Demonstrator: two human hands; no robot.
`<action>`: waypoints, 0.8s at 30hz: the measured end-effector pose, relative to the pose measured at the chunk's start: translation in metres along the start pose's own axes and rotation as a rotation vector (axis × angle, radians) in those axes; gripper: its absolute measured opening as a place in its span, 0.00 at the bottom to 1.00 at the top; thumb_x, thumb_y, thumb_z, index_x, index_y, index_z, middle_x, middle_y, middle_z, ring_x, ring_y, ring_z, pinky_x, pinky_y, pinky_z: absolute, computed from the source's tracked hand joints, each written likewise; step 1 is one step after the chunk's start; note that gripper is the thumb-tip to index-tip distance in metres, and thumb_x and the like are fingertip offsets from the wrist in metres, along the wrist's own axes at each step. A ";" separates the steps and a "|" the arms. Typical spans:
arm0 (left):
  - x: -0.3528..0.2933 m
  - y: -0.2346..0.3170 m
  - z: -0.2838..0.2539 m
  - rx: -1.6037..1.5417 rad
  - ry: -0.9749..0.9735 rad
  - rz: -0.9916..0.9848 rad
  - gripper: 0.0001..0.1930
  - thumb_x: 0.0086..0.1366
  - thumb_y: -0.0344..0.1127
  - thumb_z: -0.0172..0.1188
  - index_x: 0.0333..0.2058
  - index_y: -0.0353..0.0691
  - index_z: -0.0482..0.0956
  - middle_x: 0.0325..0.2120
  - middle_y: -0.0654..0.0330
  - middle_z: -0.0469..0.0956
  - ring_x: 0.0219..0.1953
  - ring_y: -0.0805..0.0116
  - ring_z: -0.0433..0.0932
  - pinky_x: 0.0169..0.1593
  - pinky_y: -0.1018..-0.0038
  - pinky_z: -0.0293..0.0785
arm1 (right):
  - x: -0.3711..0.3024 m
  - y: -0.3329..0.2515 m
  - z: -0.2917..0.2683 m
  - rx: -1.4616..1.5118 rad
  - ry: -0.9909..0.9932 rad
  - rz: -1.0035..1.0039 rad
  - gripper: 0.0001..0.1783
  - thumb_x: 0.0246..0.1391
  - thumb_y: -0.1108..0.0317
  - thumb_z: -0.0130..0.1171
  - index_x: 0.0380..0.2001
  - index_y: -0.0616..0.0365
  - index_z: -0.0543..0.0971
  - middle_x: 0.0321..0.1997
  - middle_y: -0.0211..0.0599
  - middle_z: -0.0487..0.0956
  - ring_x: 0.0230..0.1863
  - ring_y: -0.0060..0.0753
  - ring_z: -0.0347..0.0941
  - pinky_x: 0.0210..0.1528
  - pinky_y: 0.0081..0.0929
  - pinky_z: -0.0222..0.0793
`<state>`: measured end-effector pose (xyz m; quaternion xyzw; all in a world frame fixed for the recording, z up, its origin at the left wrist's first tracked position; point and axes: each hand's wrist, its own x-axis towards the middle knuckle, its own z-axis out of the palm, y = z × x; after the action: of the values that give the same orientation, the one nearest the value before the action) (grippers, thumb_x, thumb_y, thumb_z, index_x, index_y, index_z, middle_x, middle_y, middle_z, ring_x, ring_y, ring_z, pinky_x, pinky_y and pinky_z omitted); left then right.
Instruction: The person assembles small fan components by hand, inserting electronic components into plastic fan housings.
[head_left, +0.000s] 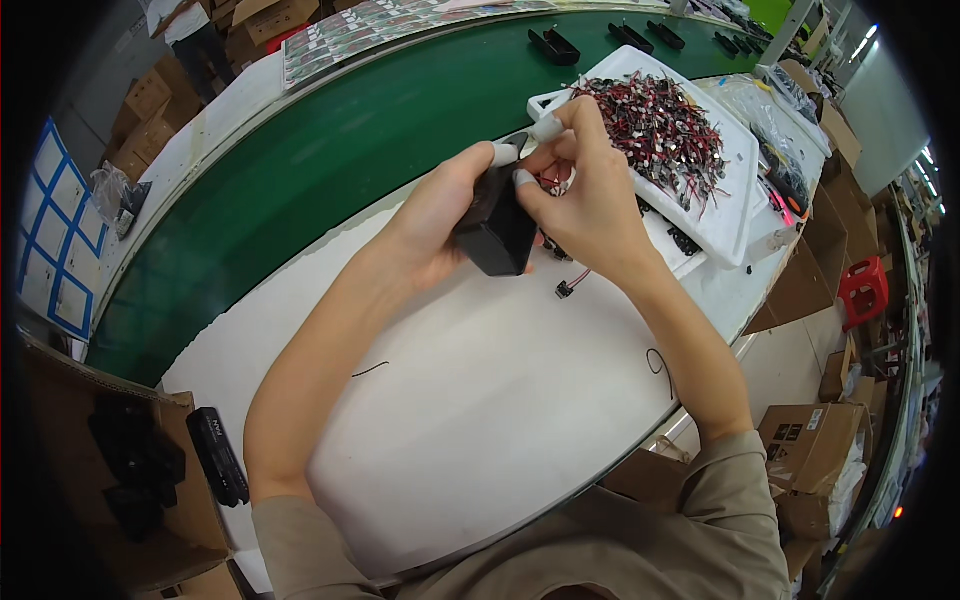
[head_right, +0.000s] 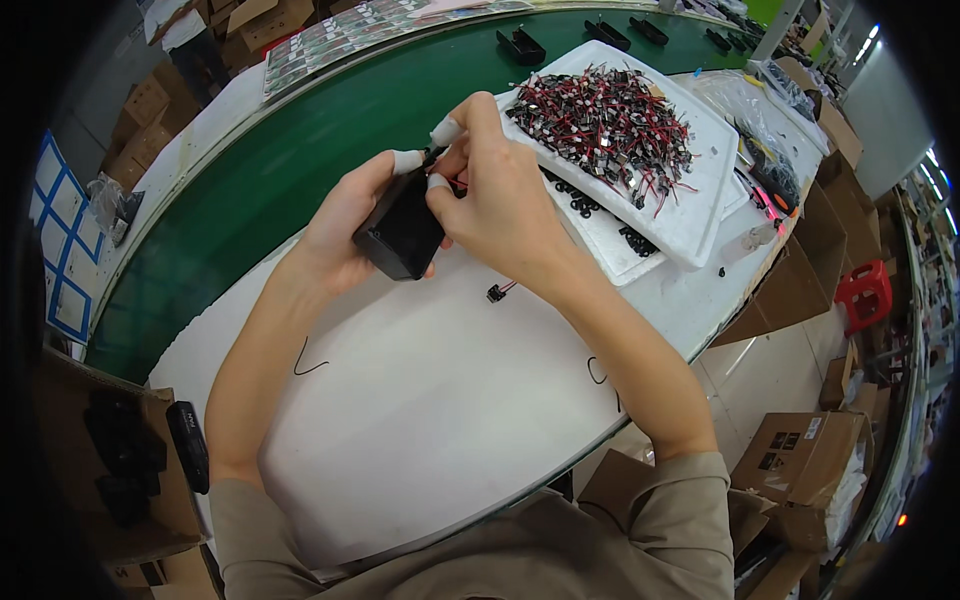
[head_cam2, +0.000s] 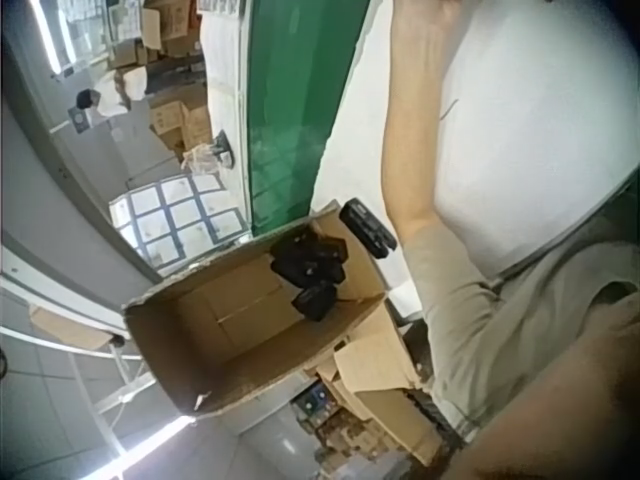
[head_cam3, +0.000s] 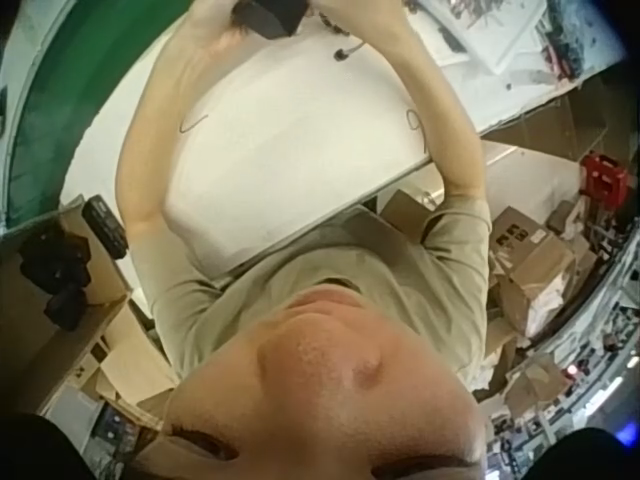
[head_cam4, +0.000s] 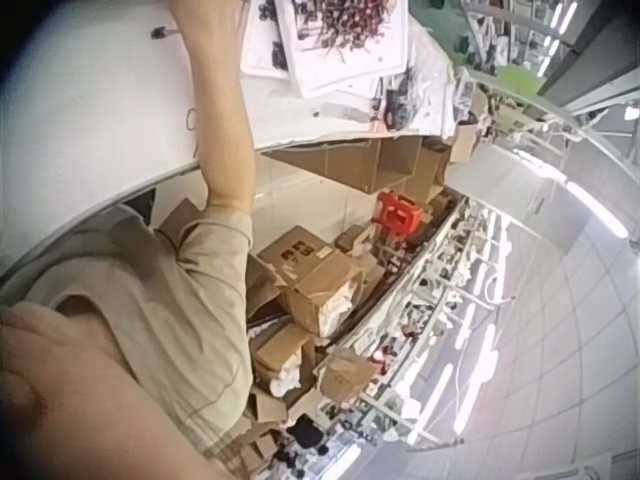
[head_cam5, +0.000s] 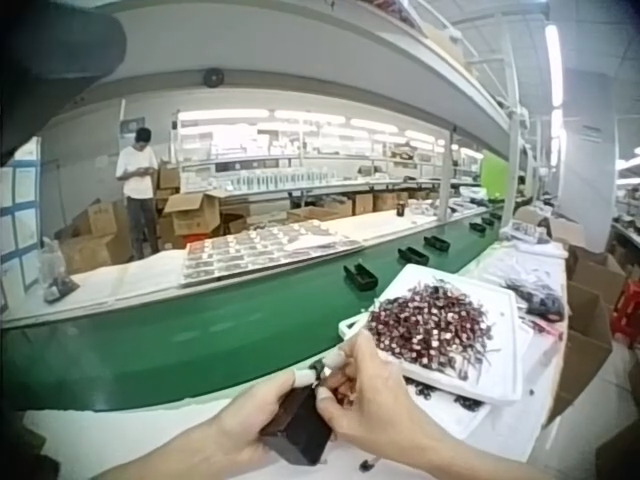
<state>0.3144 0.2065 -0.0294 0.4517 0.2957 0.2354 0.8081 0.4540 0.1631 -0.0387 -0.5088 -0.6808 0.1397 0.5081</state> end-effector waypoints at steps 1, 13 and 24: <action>-0.001 0.000 0.001 0.017 0.002 0.005 0.19 0.62 0.46 0.38 0.40 0.36 0.67 0.28 0.54 0.72 0.26 0.63 0.76 0.20 0.69 0.75 | 0.000 0.000 0.001 0.001 -0.012 -0.006 0.20 0.38 0.82 0.53 0.35 0.63 0.58 0.21 0.44 0.75 0.24 0.36 0.74 0.26 0.26 0.69; 0.007 0.002 -0.012 0.021 -0.008 -0.017 0.23 0.59 0.51 0.37 0.37 0.35 0.66 0.26 0.53 0.72 0.24 0.62 0.76 0.22 0.65 0.74 | 0.007 0.018 -0.001 0.409 -0.045 0.245 0.31 0.40 0.72 0.61 0.48 0.65 0.59 0.25 0.41 0.78 0.26 0.28 0.74 0.30 0.22 0.70; 0.016 0.008 -0.016 -0.148 -0.053 0.029 0.20 0.56 0.47 0.46 0.37 0.33 0.68 0.32 0.47 0.73 0.32 0.56 0.77 0.33 0.64 0.76 | 0.013 0.032 -0.017 0.273 0.114 0.077 0.30 0.44 0.66 0.61 0.48 0.64 0.60 0.33 0.42 0.77 0.37 0.27 0.72 0.42 0.23 0.65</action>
<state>0.3141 0.2306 -0.0332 0.4013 0.2496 0.2562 0.8432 0.4869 0.1824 -0.0468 -0.4681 -0.6054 0.2211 0.6046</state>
